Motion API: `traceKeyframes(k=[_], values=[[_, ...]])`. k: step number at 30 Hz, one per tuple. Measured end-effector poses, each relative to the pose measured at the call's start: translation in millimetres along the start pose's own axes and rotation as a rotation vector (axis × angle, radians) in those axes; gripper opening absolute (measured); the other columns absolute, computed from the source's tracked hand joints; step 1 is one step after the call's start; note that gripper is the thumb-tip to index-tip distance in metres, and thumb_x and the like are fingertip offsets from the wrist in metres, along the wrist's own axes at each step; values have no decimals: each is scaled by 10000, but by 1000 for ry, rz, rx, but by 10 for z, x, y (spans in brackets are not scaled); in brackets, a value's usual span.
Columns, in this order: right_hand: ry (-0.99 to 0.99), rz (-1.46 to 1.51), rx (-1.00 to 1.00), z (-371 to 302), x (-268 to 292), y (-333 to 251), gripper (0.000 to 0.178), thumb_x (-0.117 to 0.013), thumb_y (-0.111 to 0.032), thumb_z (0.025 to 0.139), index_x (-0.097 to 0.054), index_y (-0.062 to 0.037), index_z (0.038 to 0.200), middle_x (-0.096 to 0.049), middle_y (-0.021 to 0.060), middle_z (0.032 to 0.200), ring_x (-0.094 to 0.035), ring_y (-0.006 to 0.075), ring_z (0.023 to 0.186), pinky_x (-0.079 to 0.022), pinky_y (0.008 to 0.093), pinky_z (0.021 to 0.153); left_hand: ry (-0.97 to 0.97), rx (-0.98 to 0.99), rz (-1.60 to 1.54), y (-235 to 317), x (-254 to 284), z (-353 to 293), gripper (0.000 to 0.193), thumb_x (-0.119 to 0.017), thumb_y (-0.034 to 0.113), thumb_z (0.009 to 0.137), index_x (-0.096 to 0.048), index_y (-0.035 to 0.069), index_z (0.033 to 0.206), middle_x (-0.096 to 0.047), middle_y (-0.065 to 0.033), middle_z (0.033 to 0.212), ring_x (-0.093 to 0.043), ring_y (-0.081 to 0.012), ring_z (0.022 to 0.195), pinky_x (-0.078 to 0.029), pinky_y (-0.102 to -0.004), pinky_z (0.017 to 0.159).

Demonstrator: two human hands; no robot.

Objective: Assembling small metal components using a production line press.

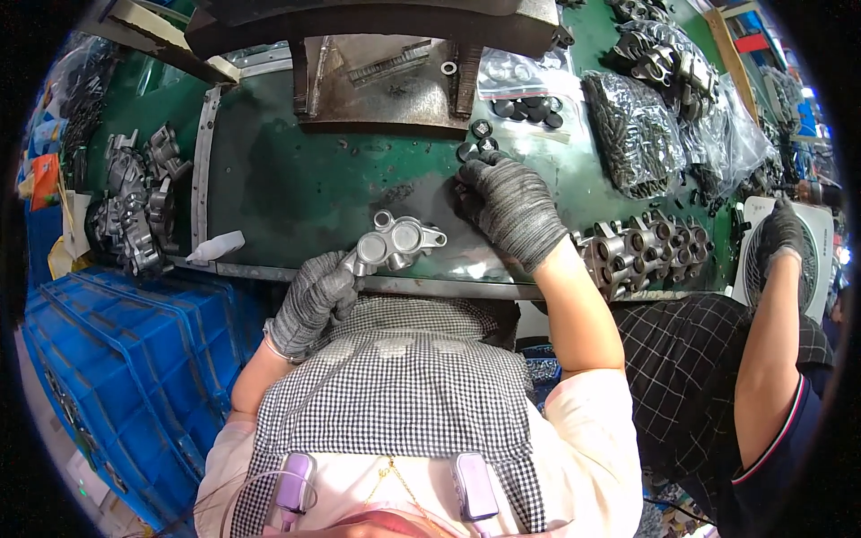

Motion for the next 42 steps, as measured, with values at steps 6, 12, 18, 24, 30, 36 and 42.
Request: traceKeyframes(k=[6,12,18,24,30,36,42], values=[[-45,28,-24,-47,8,24,241,-666,-105,730,-647,-39,962,-606,163,899,-600,354,848,-494,399,736,-16,-22,24,-77,28,11,411,-569,407,836,-555,-4,812,-455,18,553,-379,-46,456,-302,-196,416],[-54,18,-58,-38,-3,34,271,-688,-88,707,-646,-40,970,-607,152,893,-607,341,846,-497,392,737,9,21,7,-152,50,15,397,-560,409,846,-569,12,837,-462,22,562,-390,-48,474,-310,-196,433],[-33,-1,-54,-64,-18,-1,274,-689,-91,707,-641,-41,972,-610,146,891,-616,333,822,-501,384,723,11,-29,311,-185,108,-45,216,-554,203,869,-593,3,943,-581,-71,731,-539,-137,667,-455,-295,601],[-7,-21,-17,-34,-16,-24,289,-709,-92,685,-630,-28,956,-607,144,874,-623,313,791,-507,365,688,-16,-10,147,-153,97,-1,259,-546,233,854,-587,-5,949,-592,-79,738,-549,-131,694,-458,-293,634],[-81,321,249,-65,220,-594,297,-732,-125,670,-628,-28,931,-606,120,850,-623,290,743,-508,344,637,-24,51,22,-82,63,-3,278,-568,269,839,-589,-1,901,-586,-77,717,-542,-130,668,-453,-293,630],[-132,186,495,43,147,-781,280,-722,-130,683,-631,-40,932,-611,103,858,-621,291,728,-504,352,619,3,-33,132,-129,100,10,324,-592,320,830,-585,-1,867,-576,-66,695,-537,-133,647,-449,-303,618],[-160,118,569,106,151,-833,265,-707,-132,699,-632,-42,937,-615,97,872,-622,294,731,-498,365,608,25,-106,143,-165,101,24,360,-605,356,831,-577,-3,845,-570,-73,680,-535,-145,635,-449,-312,605]])
Point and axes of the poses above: each hand's wrist, its own z-axis towards the middle knuckle, its own x-axis out of the back of the hand, y = z × x, the point moved 2 cm from there along z, towards the middle knuckle
